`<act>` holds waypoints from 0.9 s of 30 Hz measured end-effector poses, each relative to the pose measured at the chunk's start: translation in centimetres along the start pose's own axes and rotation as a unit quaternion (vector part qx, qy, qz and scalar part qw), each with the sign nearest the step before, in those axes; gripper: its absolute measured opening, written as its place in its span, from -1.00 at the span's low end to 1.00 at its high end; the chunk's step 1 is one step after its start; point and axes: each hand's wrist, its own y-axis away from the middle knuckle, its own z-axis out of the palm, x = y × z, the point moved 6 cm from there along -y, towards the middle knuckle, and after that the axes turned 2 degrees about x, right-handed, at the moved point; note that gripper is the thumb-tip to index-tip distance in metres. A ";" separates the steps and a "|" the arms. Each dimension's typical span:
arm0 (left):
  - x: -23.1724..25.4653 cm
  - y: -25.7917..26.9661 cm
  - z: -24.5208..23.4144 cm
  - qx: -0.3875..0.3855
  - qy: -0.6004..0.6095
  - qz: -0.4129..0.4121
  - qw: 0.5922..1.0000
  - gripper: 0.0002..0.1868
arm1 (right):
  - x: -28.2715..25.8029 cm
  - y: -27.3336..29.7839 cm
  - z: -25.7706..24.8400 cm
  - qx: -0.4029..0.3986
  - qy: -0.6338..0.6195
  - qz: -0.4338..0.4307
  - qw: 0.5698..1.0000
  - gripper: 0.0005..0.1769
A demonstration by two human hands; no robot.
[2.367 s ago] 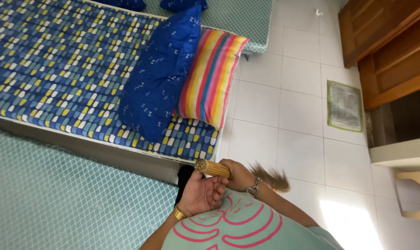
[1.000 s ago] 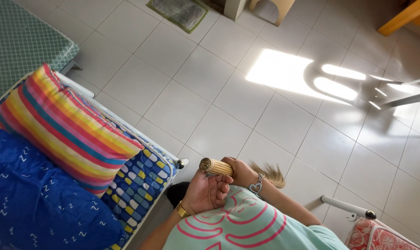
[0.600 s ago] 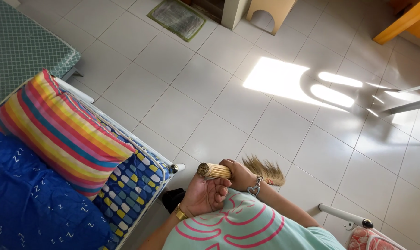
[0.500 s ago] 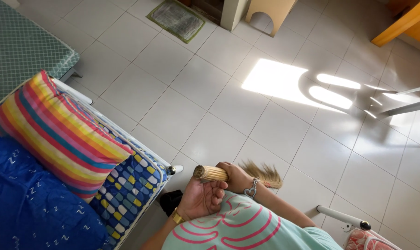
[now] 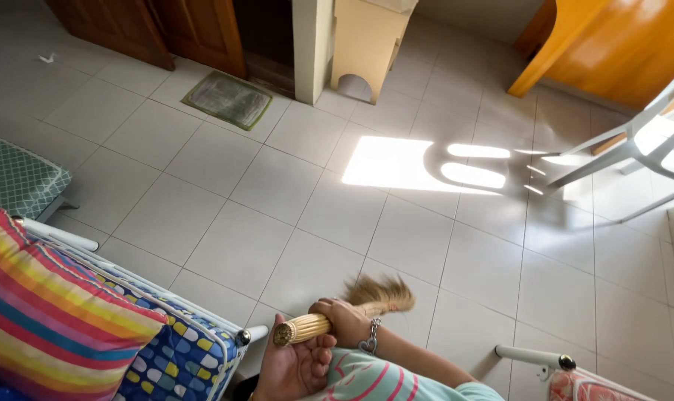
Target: Sweeping the floor around and under beds using a broom.
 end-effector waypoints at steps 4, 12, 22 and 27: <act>-0.4 -0.6 -1.3 0.007 0.001 -0.016 1.000 0.11 | 0.8 0.3 -0.9 0.031 0.037 -0.016 0.999 -0.61; -0.8 -1.5 -0.1 -0.012 0.037 -0.067 0.997 0.01 | 2.4 1.2 -0.5 0.032 0.053 0.028 0.998 -0.64; -1.2 -1.4 -2.5 -0.006 0.061 -0.050 0.997 0.06 | 2.0 0.5 0.9 -0.019 -0.007 0.027 0.999 -0.59; -1.4 -1.2 -2.8 0.032 0.073 -0.039 0.996 0.12 | 2.7 0.7 1.9 -0.066 -0.009 0.065 0.996 -0.60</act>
